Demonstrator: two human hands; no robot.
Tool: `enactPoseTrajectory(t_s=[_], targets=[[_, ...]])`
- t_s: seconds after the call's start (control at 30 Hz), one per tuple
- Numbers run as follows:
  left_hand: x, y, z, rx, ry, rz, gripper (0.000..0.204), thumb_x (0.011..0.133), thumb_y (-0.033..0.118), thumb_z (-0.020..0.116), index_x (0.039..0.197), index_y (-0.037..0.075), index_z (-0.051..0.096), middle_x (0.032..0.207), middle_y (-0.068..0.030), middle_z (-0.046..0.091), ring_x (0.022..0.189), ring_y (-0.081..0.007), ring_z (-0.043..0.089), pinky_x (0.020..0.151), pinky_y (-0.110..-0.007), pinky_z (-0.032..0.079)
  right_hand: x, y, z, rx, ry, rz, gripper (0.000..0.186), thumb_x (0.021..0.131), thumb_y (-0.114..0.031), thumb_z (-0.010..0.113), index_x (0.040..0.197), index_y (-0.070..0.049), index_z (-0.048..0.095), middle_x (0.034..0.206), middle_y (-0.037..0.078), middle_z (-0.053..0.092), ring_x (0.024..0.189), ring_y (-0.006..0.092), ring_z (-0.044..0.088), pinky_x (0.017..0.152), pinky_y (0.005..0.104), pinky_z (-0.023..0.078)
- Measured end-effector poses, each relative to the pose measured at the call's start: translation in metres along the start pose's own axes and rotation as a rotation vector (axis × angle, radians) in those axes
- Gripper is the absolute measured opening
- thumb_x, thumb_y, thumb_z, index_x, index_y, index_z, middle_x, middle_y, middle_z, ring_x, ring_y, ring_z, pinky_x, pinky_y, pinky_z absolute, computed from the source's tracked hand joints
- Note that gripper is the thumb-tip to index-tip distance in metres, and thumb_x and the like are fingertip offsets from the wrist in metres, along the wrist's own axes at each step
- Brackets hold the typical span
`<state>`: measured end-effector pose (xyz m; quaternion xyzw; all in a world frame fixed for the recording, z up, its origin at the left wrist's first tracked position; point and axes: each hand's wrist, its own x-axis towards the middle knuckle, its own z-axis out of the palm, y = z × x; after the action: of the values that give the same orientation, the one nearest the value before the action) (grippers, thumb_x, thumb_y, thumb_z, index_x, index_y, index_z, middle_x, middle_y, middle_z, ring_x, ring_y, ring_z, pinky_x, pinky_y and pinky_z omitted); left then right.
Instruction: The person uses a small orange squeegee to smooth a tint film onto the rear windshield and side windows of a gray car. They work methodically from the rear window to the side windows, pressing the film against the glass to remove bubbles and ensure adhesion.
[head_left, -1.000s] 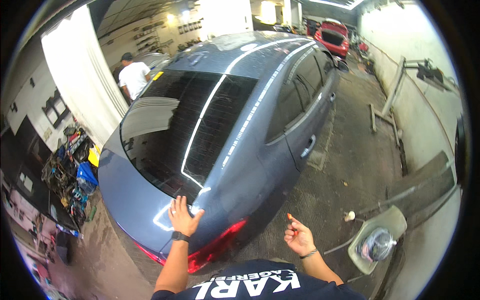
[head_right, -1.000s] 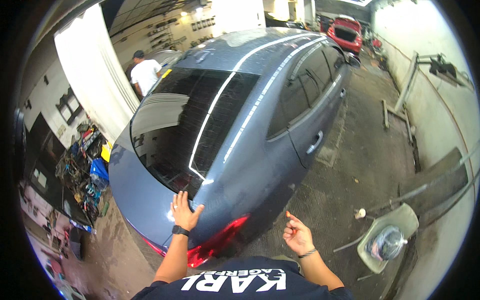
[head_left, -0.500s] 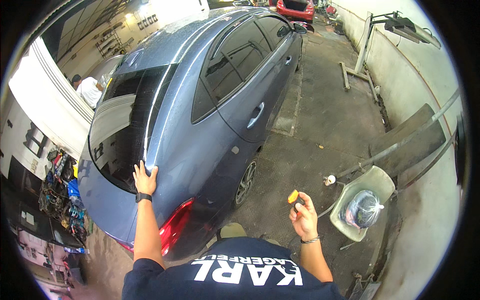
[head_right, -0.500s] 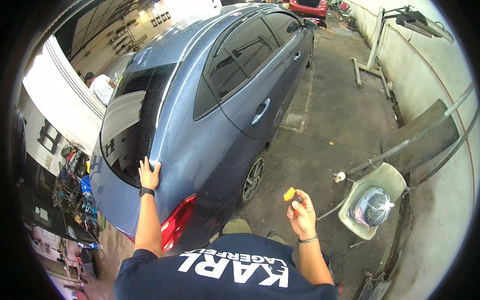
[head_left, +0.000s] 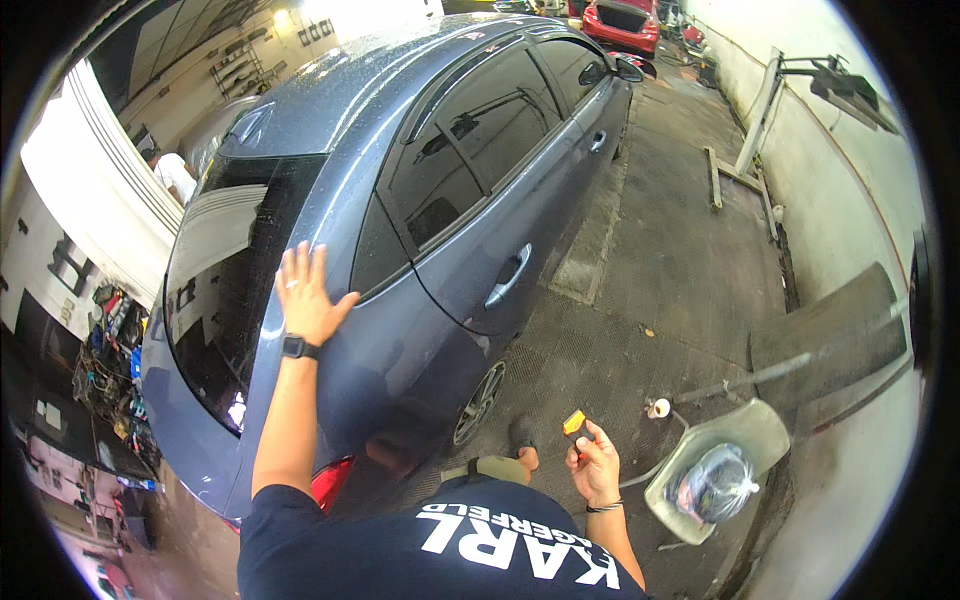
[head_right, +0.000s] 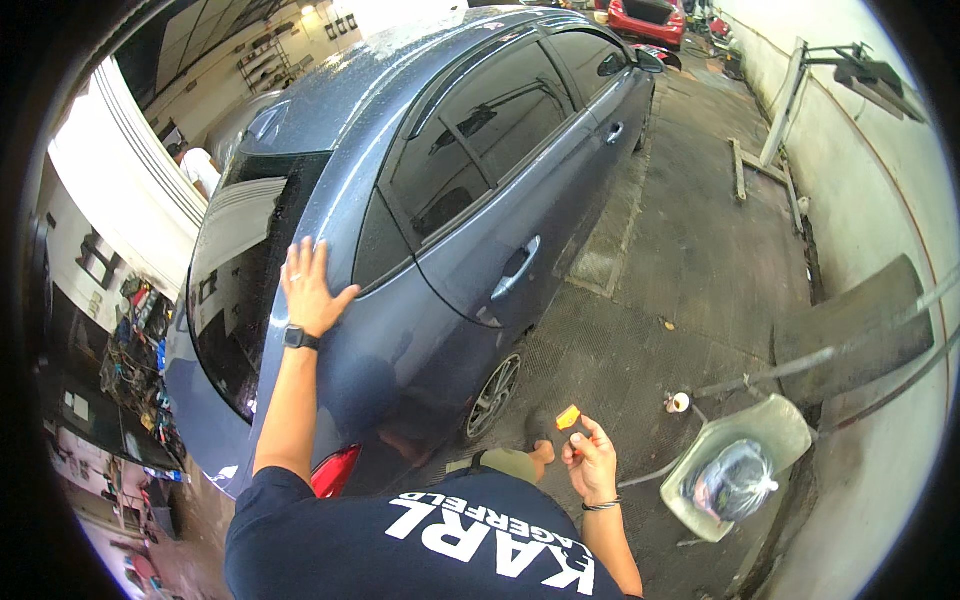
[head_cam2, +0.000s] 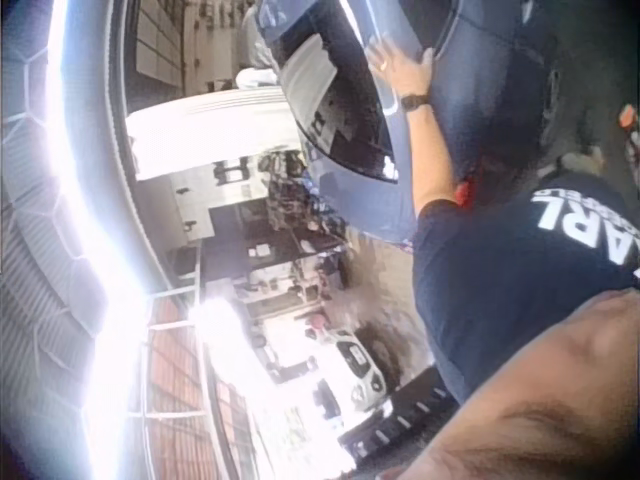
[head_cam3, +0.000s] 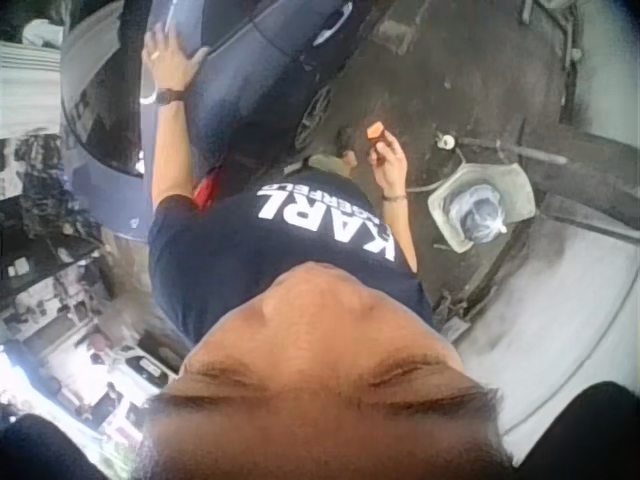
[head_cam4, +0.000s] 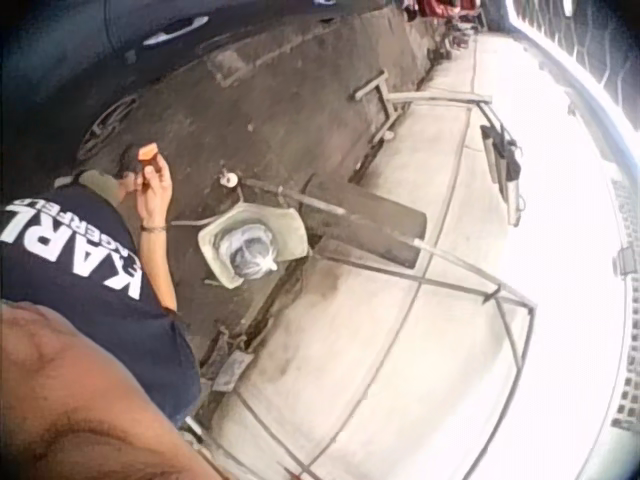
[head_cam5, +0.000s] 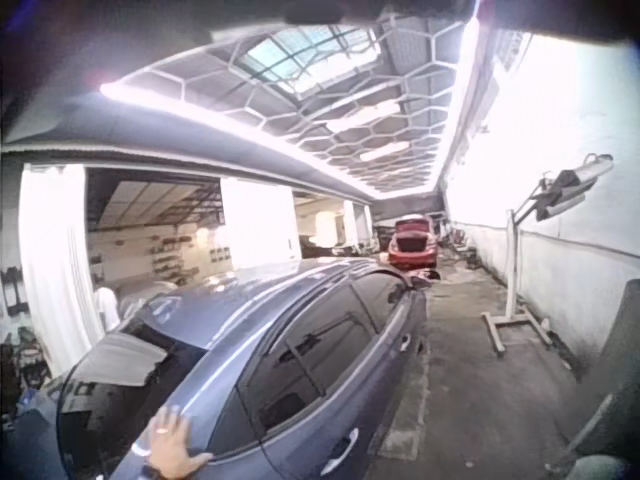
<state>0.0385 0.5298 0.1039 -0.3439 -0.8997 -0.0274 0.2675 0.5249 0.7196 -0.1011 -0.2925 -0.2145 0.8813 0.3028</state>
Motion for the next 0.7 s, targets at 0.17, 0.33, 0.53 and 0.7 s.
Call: enactPoseTrajectory(t_s=[0.17, 0.33, 0.53, 0.7], targets=[[0.095, 0.098, 0.073, -0.065, -0.106, 0.206, 0.096, 0.082, 0.048, 0.084, 0.16, 0.007, 0.044, 0.17, -0.0161, 0.036, 0.16, -0.0337, 0.027, 0.131, -0.056, 0.016, 0.099, -0.063, 0.015, -0.113, -0.015, 0.012, 0.039, 0.096, -0.003, 0.073, 0.131, -0.01, 0.058, 0.097, 0.006, 0.068, 0.066, 0.018, 0.065, 0.059, 0.0299, 0.053], [0.151, 0.142, 0.138, 0.054, -0.106, 0.14, 0.102, 0.086, 0.056, 0.077, 0.164, 0.004, 0.036, 0.175, -0.0163, 0.026, 0.163, -0.0347, 0.017, 0.131, -0.057, 0.012, 0.194, -0.124, 0.072, -0.287, -0.135, 0.012, 0.035, 0.098, -0.009, 0.072, 0.129, -0.013, 0.056, 0.102, 0.007, 0.069, 0.076, 0.0204, 0.073, 0.062, 0.03, 0.059], [0.112, 0.181, 0.181, -0.201, -0.374, 0.197, 0.081, 0.086, 0.052, 0.079, 0.147, 0.002, 0.06, 0.167, -0.0168, 0.043, 0.159, -0.036, 0.03, 0.131, -0.054, 0.02, 0.321, -0.133, 0.137, -0.463, -0.228, 0.063, 0.039, 0.103, -0.012, 0.069, 0.137, -0.012, 0.05, 0.1, 0.011, 0.071, 0.074, 0.0214, 0.073, 0.06, 0.0307, 0.056], [0.031, 0.21, 0.128, -0.686, -0.528, -0.059, 0.06, 0.092, 0.04, 0.077, 0.137, 0.002, 0.067, 0.146, -0.0205, 0.064, 0.138, -0.0385, 0.058, 0.117, -0.048, 0.045, 0.392, -0.158, 0.16, -0.483, -0.391, 0.166, 0.033, 0.103, -0.012, 0.07, 0.131, -0.011, 0.053, 0.106, 0.012, 0.073, 0.083, 0.0208, 0.074, 0.069, 0.0323, 0.059]])
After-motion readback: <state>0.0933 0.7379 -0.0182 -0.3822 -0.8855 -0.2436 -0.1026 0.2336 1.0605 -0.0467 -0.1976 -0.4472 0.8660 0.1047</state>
